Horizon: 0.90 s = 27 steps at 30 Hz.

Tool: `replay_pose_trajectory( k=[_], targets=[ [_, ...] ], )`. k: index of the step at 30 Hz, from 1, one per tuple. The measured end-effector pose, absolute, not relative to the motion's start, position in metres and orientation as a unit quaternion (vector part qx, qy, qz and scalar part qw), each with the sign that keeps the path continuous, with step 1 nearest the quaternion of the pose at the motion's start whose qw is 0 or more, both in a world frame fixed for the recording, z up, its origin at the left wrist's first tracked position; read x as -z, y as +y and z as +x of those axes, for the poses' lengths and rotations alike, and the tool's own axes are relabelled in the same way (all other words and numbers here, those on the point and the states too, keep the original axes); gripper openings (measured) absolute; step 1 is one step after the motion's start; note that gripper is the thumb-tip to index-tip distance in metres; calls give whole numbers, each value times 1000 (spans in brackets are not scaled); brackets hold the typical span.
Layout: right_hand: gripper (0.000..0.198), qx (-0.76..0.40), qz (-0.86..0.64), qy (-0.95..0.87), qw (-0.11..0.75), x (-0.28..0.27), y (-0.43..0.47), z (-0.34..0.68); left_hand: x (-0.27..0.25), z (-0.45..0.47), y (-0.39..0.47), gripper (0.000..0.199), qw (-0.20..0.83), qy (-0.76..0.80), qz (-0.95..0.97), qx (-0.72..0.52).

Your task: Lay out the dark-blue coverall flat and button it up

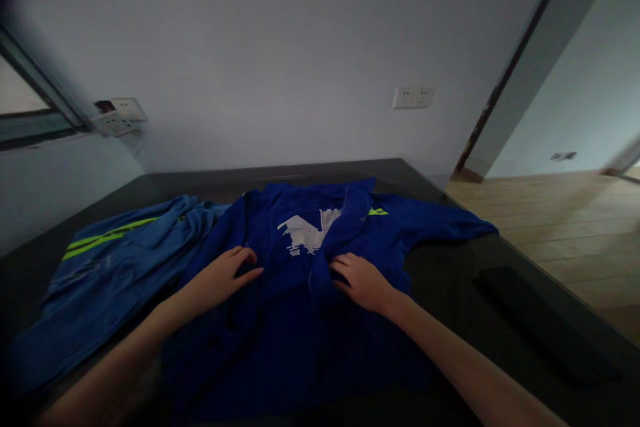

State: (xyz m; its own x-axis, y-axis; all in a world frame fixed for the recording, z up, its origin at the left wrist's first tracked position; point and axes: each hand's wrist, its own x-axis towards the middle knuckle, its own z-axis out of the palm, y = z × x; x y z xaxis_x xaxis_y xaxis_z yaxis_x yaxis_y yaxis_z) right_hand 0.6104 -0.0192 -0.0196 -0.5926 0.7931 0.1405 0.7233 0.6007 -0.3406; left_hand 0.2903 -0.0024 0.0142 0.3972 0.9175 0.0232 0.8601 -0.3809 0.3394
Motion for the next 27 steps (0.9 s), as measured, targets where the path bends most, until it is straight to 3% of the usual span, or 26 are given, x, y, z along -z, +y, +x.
replay_pose_trajectory(
  k=[3, 8, 13, 16, 20, 24, 27],
  targets=[
    [32, -131, -416, -891, 129, 26, -26, 613, 2, 266, -32, 44, 121, 600, 791, -19],
    [37, -155, -451, -868, 138, 6, -48, 618, 23, 256, -47, 30, 159, 614, 773, 11],
    [44, -259, -439, -839, 189, -16, -75, 635, 28, 237, -38, 38, 258, 590, 752, -144],
    [35, -203, -460, -841, 201, -22, -86, 657, 19, 225, -36, 46, 262, 617, 699, -250],
    [47, -68, -544, -799, 249, -14, -96, 685, -8, 226, -35, 55, 283, 634, 625, -357],
    [59, -92, -561, -794, 214, 1, -97, 691, -43, 261, -32, 48, 421, 537, 549, -483],
    [58, -119, -560, -797, 194, 6, -95, 679, -59, 307, -38, 39, 442, 459, 570, -518]
  ],
)
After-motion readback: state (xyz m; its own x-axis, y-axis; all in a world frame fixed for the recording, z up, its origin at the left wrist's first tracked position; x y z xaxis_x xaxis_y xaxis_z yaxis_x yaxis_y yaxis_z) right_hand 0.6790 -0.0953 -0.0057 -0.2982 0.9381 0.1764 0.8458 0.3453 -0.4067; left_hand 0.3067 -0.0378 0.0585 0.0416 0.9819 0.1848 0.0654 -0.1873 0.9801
